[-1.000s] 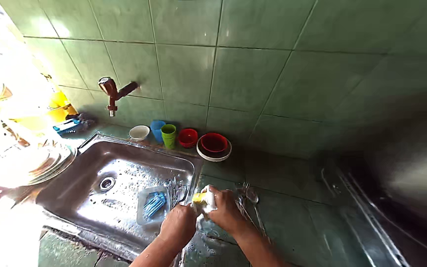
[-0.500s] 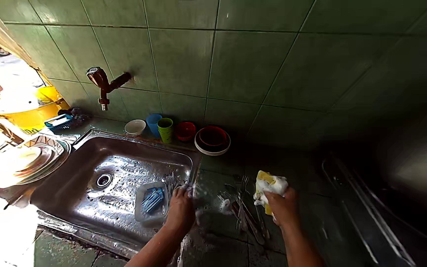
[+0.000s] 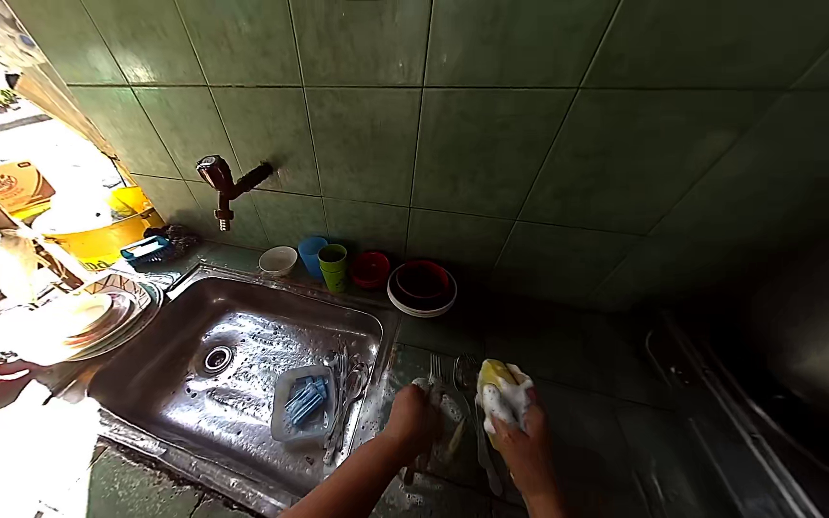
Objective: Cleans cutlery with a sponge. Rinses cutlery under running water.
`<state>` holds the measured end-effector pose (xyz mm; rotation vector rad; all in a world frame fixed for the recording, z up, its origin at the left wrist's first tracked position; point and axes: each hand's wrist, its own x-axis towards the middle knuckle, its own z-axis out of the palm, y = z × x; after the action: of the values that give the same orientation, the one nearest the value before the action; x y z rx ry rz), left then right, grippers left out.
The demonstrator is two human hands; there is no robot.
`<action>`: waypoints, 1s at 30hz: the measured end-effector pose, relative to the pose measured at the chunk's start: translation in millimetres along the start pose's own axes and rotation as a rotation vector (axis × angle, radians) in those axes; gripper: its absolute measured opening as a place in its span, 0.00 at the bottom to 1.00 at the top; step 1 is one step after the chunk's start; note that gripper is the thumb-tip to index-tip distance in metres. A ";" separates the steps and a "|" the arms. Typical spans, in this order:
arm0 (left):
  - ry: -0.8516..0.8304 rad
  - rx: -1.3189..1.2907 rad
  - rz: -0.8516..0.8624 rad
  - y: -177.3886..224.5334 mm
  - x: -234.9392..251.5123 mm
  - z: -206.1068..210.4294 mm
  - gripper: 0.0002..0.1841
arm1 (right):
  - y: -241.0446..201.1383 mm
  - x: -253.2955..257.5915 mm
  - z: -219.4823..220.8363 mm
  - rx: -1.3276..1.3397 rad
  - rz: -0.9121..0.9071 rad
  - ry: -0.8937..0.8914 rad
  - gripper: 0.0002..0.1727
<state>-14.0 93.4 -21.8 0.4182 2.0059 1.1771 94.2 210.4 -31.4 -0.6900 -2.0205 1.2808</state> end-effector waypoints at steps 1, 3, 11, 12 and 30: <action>-0.008 -0.163 -0.012 -1.3 -3.8 -0.6 0.12 | -2.8 -3.2 14.8 -0.025 -0.113 -0.029 0.35; -0.015 -0.266 0.046 -1.6 -15.3 -6.0 0.09 | -5.7 -8.9 41.6 -0.137 -0.368 -0.097 0.32; 0.089 -0.355 0.088 -22.1 -39.1 -22.7 0.06 | -24.6 21.1 68.1 -0.299 -0.450 -0.270 0.19; 0.083 -0.400 0.096 -26.6 -38.4 -22.9 0.05 | -26.2 24.0 69.1 -0.309 -0.389 -0.284 0.19; 0.235 -0.206 0.288 -38.2 -44.8 -26.4 0.07 | -50.8 -4.4 73.1 0.608 0.606 0.005 0.13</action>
<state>-0.8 30.4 -26.7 0.4942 2.0396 1.6624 37.8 145.1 -9.3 -1.0232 -1.3155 2.1031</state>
